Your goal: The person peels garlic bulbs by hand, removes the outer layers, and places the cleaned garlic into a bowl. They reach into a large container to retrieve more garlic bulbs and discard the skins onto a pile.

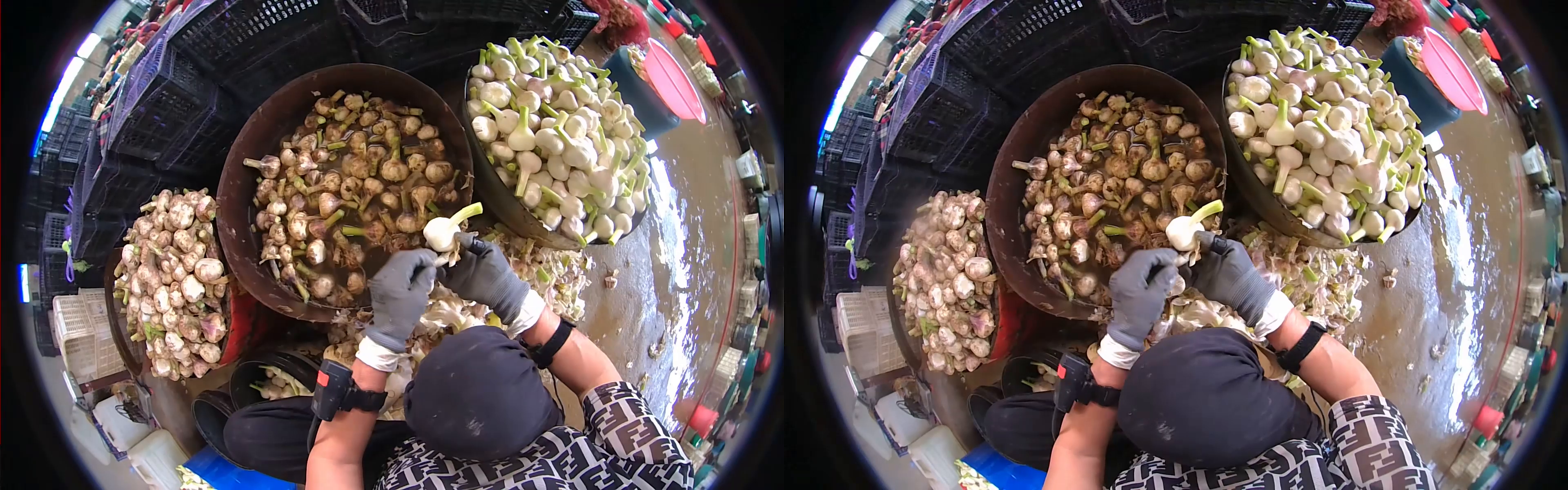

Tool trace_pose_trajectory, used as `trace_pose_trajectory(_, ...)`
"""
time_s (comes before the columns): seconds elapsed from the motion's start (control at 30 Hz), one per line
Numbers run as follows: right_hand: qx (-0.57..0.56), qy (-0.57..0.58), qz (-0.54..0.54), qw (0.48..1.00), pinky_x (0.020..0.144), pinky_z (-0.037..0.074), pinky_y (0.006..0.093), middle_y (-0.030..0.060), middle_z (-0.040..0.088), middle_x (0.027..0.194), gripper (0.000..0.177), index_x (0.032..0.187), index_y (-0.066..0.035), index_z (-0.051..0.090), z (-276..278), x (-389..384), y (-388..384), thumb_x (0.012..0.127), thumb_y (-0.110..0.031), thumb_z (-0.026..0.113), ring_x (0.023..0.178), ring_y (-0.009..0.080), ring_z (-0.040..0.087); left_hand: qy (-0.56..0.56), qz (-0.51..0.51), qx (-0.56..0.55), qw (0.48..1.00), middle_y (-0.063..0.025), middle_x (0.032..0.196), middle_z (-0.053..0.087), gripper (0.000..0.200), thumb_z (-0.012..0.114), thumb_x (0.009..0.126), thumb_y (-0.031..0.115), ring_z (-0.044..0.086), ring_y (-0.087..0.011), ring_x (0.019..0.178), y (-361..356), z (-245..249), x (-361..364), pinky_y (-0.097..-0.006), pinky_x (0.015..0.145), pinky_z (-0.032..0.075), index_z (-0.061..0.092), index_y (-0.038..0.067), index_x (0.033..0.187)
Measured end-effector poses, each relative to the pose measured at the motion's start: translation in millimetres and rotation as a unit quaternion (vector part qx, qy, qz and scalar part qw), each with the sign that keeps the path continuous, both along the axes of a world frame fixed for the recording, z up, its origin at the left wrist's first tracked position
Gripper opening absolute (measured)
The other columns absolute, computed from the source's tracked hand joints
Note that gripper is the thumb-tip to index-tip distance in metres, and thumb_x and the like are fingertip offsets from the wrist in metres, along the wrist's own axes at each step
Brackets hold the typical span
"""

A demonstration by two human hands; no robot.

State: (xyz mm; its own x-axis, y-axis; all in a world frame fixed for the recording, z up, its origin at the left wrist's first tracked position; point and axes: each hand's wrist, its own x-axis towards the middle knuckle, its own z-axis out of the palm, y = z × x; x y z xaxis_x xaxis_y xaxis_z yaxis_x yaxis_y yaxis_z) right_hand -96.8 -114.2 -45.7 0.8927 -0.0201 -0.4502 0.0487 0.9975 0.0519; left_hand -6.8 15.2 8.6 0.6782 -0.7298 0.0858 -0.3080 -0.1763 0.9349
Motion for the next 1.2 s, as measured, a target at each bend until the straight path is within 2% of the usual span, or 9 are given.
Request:
trace_pose_trajectory(0.13,-0.125,0.069,0.015,0.990,0.081,0.048,0.0392,0.0130,0.055,0.106,0.043,0.116,-0.001,0.046,20.5,1.5,-11.0,0.081,-0.024,0.055,0.087,0.0245,0.056,-0.003,-0.159,0.092,0.983,-0.0106,0.090,0.058,0.025,0.064,0.072,0.004,0.059,-0.0231,0.081,16.8,-18.6,-15.3,-0.0293,0.074,0.047,0.056,0.003,0.096)
trace_pose_trajectory(0.27,0.111,-0.063,-0.051,0.991,0.073,0.050,0.0314,0.0126,0.055,0.103,0.047,0.115,0.001,0.046,39.9,7.2,-70.3,0.081,-0.028,0.058,0.080,0.0174,0.056,-0.135,-0.121,0.237,0.954,-0.0129,0.107,0.050,0.045,0.068,0.070,0.020,0.052,-0.0293,0.100,28.2,-13.9,7.3,-0.0375,0.084,0.044,0.051,0.010,0.109)
trace_pose_trajectory(0.4,-0.151,-0.203,-0.184,0.950,0.065,0.041,0.0205,0.0074,0.054,0.093,0.034,0.113,0.002,0.046,58.8,-3.2,-146.7,0.087,-0.019,0.050,0.072,0.0089,0.047,0.064,0.052,0.340,0.937,-0.0122,0.096,0.063,0.029,0.063,0.077,0.020,0.061,-0.0245,0.086,54.2,-20.4,83.7,-0.0321,0.076,0.047,0.059,0.007,0.103)
trace_pose_trajectory(0.53,-0.248,-0.118,-0.102,0.956,0.067,0.044,0.0218,0.0061,0.056,0.097,0.033,0.119,0.000,0.045,56.2,-19.7,-116.7,0.090,-0.015,0.043,0.077,0.0121,0.054,-0.129,-0.180,0.477,0.850,-0.0109,0.101,0.059,0.034,0.063,0.072,0.019,0.058,-0.0263,0.093,73.0,-84.5,124.1,-0.0350,0.081,0.046,0.058,0.009,0.104)
trace_pose_trajectory(0.6,-0.479,0.107,0.070,0.869,0.069,0.046,0.0229,0.0066,0.058,0.098,0.039,0.120,-0.001,0.046,48.5,-26.7,-96.5,0.086,-0.019,0.052,0.078,0.0137,0.056,-0.184,-0.224,0.507,0.812,-0.0124,0.105,0.057,0.035,0.061,0.073,0.020,0.056,-0.0275,0.096,72.4,-123.7,117.4,-0.0370,0.080,0.046,0.057,0.009,0.105)
trace_pose_trajectory(0.77,-0.823,0.202,0.176,0.501,0.073,0.046,0.0278,0.0087,0.062,0.092,0.020,0.090,-0.005,0.064,6.3,-61.2,-54.6,0.075,-0.018,0.067,0.083,0.0193,0.059,-0.227,-0.306,0.504,0.775,-0.0155,0.107,0.058,0.038,0.057,0.070,0.017,0.058,-0.0291,0.095,93.7,-224.0,116.5,-0.0393,0.080,0.047,0.059,0.011,0.107)
trace_pose_trajectory(0.9,-0.807,0.233,0.095,0.534,0.076,0.047,0.0275,0.0085,0.064,0.091,0.025,0.100,-0.006,0.063,11.7,-59.0,-36.2,0.076,-0.012,0.065,0.083,0.0173,0.060,0.008,-0.282,0.650,0.706,-0.0212,0.103,0.057,0.054,0.051,0.078,0.032,0.057,-0.0352,0.089,59.2,-164.7,118.1,-0.0390,0.074,0.047,0.043,0.005,0.124)
trace_pose_trajectory(1.0,-0.673,0.183,0.130,0.705,0.077,0.047,0.0264,0.0081,0.063,0.097,0.030,0.106,-0.006,0.061,13.9,-42.1,-29.7,0.077,-0.013,0.065,0.086,0.0153,0.060,0.216,-0.245,0.455,0.828,-0.0133,0.110,0.056,0.076,0.069,0.070,0.024,0.056,-0.0239,0.096,57.1,-135.7,125.5,-0.0333,0.078,0.045,0.032,0.003,0.132)
trace_pose_trajectory(1.2,-0.720,0.098,0.204,0.656,0.079,0.045,0.0245,0.0066,0.060,0.099,0.042,0.112,-0.001,0.056,17.8,12.9,0.0,0.077,-0.021,0.069,0.088,0.0118,0.055,0.327,-0.262,0.109,0.901,-0.0066,0.129,0.038,0.081,0.072,0.068,0.014,0.041,-0.0129,0.111,20.6,-54.5,75.4,-0.0236,0.093,0.035,0.027,0.001,0.134)
